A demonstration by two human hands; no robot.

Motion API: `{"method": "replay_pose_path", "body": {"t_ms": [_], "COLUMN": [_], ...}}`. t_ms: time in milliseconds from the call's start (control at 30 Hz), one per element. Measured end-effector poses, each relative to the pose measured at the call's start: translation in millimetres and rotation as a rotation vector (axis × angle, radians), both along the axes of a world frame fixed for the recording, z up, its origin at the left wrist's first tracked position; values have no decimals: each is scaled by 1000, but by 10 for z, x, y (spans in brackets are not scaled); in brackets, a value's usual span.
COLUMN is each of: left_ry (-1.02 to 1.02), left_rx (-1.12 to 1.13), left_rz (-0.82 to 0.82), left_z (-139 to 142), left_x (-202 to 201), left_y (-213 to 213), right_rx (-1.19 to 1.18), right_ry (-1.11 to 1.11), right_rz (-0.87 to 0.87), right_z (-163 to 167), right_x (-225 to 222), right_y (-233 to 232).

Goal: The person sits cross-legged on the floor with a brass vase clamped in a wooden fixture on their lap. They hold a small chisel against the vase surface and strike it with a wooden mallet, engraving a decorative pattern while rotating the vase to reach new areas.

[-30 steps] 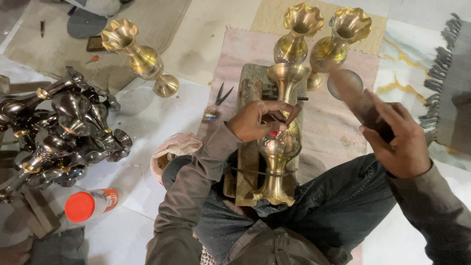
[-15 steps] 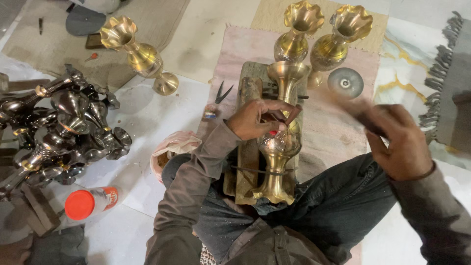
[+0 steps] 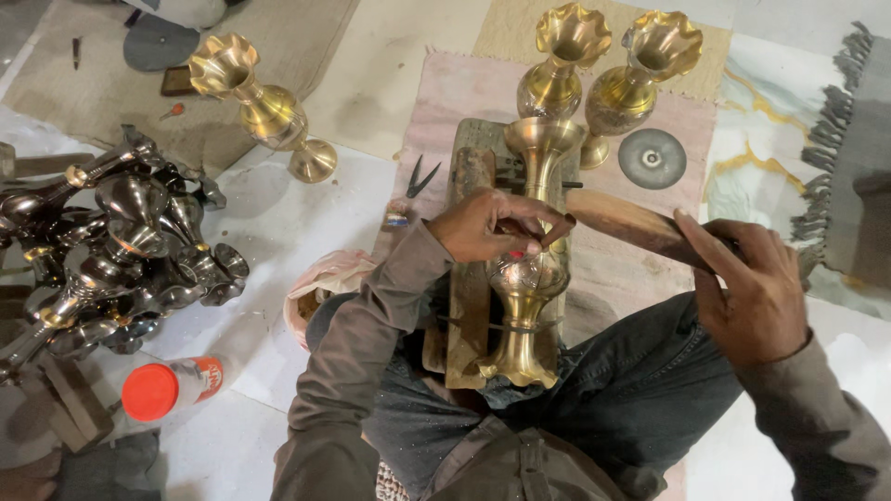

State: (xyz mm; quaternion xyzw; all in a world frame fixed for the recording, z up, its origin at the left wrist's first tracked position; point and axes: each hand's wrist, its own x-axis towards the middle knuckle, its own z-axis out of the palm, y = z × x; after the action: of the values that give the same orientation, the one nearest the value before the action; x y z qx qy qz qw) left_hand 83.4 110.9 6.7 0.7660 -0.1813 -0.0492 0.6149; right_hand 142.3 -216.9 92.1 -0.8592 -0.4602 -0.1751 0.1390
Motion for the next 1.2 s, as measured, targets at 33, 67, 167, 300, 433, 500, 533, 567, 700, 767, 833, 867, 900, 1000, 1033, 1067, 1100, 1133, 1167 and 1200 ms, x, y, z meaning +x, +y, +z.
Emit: {"method": "replay_pose_path", "body": {"t_ms": [33,67,167,300,433,500,533,567,700,767,833,867,900,1000,1033,1067,1100,1133,1167,1200], "left_ry": [26,51,22,48,16,-69,-39,-9,50,17,-27,-49,-71,42,17,-6,-29,-13,2,15], "left_rx": [-27,-54,-53,-132,-93,-66,-84,-101,-130,-89,5,75,143,83,73,59,46,33,21,9], "left_rz": [-13,-25,-51,-151,-107,-4,16,41,21,27,32,31,25,-9,-14,-18,-21,-22,-24,-26], "left_z": [-12,-27,-82,-115,-102,-94,-86,-75,-17,18,60,79,92,120,121,119,115,109,103,95], "left_x": [19,31,44,65,68,41,24,-6,-96,-88,-64,-54,-47,-16,-13,-12,-14,-18,-21,-21], "left_y": [11,24,41,93,83,25,6,-1,8,-6,1,14,9,3,-1,-7,-11,-12,-12,-11], "right_rx": [119,235,115,426,2,-14,21,57,-150,-22,-10,-65,-122,-24,-55,-90,-123,-139,-152,-166], "right_ry": [166,335,160,388,41,60,133,207,247,341,344,306,268,308,307,309,309,252,195,136], "right_rz": [-68,-134,-119,-114,-109,-149,-143,-131,-126,-83,-72,-85,-103,-84,-88,-93,-96,-121,-147,-172], "right_z": [-23,-57,-113,-203,-306,-377,-408,-441,-546,-573,-584,-586,-581,-543,-523,-495,-465,-431,-391,-357], "right_x": [-20,-45,-106,-154,-155,-162,-162,-160,-163,-177,-187,-189,-188,-166,-158,-149,-142,-142,-146,-152], "right_y": [-5,0,-33,-74,-174,-218,-239,-250,-251,-246,-241,-238,-235,-223,-216,-212,-207,-206,-217,-221]}}
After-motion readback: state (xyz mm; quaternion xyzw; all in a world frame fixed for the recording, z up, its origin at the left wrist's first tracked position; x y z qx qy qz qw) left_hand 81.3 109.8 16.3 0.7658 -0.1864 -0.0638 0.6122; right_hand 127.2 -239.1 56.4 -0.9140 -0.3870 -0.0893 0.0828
